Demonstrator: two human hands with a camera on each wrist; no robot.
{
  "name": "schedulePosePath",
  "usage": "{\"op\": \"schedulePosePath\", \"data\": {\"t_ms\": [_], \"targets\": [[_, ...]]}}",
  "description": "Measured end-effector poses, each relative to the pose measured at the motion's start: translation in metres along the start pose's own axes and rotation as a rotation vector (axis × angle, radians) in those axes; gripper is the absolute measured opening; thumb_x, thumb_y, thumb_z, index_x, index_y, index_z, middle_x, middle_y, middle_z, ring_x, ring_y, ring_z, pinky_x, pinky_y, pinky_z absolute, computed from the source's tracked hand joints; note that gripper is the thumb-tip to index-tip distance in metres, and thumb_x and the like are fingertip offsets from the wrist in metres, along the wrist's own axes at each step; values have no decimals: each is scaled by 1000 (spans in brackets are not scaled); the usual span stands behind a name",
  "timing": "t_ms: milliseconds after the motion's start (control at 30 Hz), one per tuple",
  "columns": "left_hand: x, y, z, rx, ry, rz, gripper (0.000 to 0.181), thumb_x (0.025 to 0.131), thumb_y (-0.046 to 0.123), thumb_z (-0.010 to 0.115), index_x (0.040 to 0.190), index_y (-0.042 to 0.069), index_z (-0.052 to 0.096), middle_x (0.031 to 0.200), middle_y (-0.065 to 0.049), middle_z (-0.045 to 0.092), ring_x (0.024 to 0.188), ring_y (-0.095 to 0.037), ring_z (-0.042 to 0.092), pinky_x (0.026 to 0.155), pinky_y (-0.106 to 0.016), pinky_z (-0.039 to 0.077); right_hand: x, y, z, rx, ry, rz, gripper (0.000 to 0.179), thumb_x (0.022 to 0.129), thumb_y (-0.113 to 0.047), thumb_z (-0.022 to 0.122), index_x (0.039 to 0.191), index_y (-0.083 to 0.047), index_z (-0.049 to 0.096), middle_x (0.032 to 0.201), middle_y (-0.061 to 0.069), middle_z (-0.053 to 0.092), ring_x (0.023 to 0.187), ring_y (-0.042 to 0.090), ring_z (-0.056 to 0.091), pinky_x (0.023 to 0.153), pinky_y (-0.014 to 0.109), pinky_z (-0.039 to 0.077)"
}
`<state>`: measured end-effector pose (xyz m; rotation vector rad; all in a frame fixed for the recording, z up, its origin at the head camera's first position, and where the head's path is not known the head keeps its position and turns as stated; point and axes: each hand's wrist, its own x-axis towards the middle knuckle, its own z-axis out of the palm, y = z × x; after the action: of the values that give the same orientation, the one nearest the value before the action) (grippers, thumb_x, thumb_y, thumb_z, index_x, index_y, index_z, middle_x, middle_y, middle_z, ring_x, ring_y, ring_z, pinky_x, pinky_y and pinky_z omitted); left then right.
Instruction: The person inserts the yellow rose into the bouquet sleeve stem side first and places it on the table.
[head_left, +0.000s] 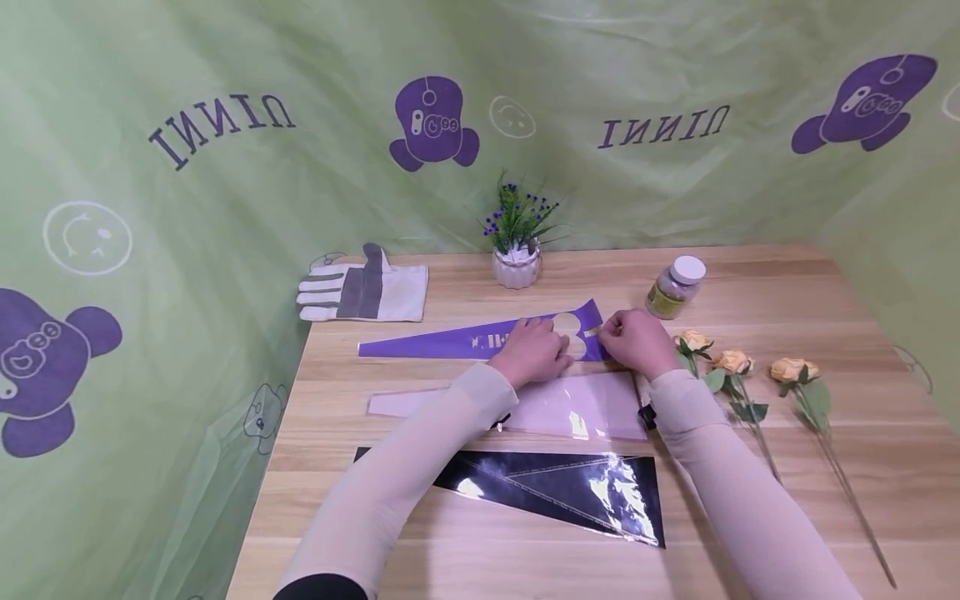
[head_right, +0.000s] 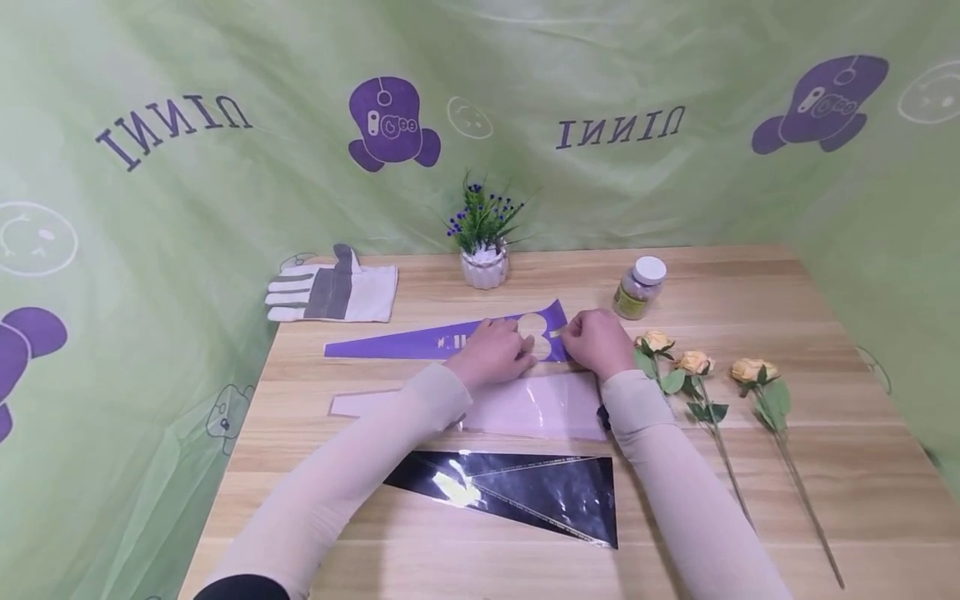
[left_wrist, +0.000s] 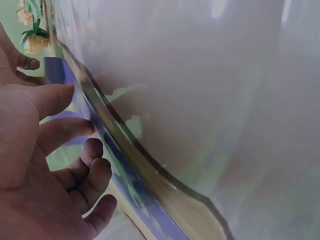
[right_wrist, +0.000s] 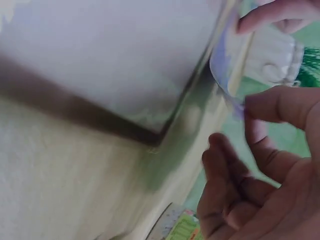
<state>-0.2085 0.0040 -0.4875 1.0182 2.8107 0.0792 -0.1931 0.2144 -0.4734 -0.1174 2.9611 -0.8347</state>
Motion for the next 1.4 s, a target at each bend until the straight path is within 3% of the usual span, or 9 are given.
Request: {"op": "schedulePosePath", "data": {"t_ms": [167, 267, 400, 633, 733, 900, 1100, 1233, 1400], "targets": [[6, 1, 2, -1, 5, 1, 30, 103, 48, 53, 101, 23, 69, 102, -2, 59, 102, -22, 53, 94, -42, 39, -5, -2, -2, 130, -3, -47, 21, 97, -19, 65, 98, 0, 73, 87, 12, 71, 76, 27, 64, 69, 41, 52], [11, 1, 2, -77, -1, 1, 32, 103, 47, 53, 107, 23, 74, 106, -2, 65, 104, -22, 57, 94, -44, 40, -9, 0, -1, 153, -3, -52, 22, 99, -16, 63, 103, 2, 75, 88, 13, 72, 77, 26, 64, 66, 38, 52], [18, 0, 1, -312, 17, -70, 30, 103, 40, 56, 112, 22, 78, 104, 1, 73, 100, -18, 65, 92, -41, 43, -13, 3, 1, 159, 24, -57, 19, 97, -12, 64, 104, 3, 75, 86, 12, 71, 72, 23, 62, 61, 35, 50], [28, 6, -3, -930, 108, -278, 26, 101, 28, 64, 98, 8, 80, 86, 2, 69, 70, -10, 57, 66, -25, 47, -16, 6, 6, 139, 70, -87, 15, 93, -11, 69, 101, -1, 77, 85, 10, 72, 69, 21, 62, 61, 35, 50], [31, 12, -4, -1074, 105, -355, 29, 100, 31, 67, 98, 6, 80, 84, -6, 72, 66, -12, 58, 61, -26, 48, -17, 5, 8, 124, 70, -85, 15, 92, -13, 72, 101, -2, 77, 87, 9, 72, 71, 21, 63, 64, 38, 52], [33, 20, -1, -1164, 97, -410, 31, 98, 32, 70, 87, 5, 78, 83, -12, 73, 65, -20, 62, 61, -32, 52, -19, 4, 6, 110, 70, -96, 19, 91, -16, 74, 103, -2, 77, 94, 13, 73, 76, 24, 65, 70, 44, 52], [33, 21, -1, -1184, 113, -367, 20, 97, 23, 71, 89, 6, 79, 84, -11, 74, 71, -24, 67, 63, -32, 55, -19, 2, 5, 100, 80, -97, 18, 92, -17, 74, 103, -4, 78, 94, 11, 73, 74, 23, 64, 67, 42, 52], [29, 17, -2, -1192, 124, -381, 14, 96, 16, 69, 92, 5, 78, 83, -11, 74, 72, -23, 67, 62, -29, 54, -19, 0, 4, 139, 86, -116, 20, 94, -19, 71, 108, -5, 76, 95, 9, 73, 75, 22, 65, 67, 39, 53], [26, 12, -5, -1185, 106, -380, 12, 97, 14, 68, 93, 7, 77, 84, -7, 73, 74, -22, 68, 66, -31, 56, -35, 10, -22, 241, 111, -52, 30, 100, -23, 65, 120, -1, 69, 105, 16, 72, 88, 31, 68, 76, 47, 55]]}}
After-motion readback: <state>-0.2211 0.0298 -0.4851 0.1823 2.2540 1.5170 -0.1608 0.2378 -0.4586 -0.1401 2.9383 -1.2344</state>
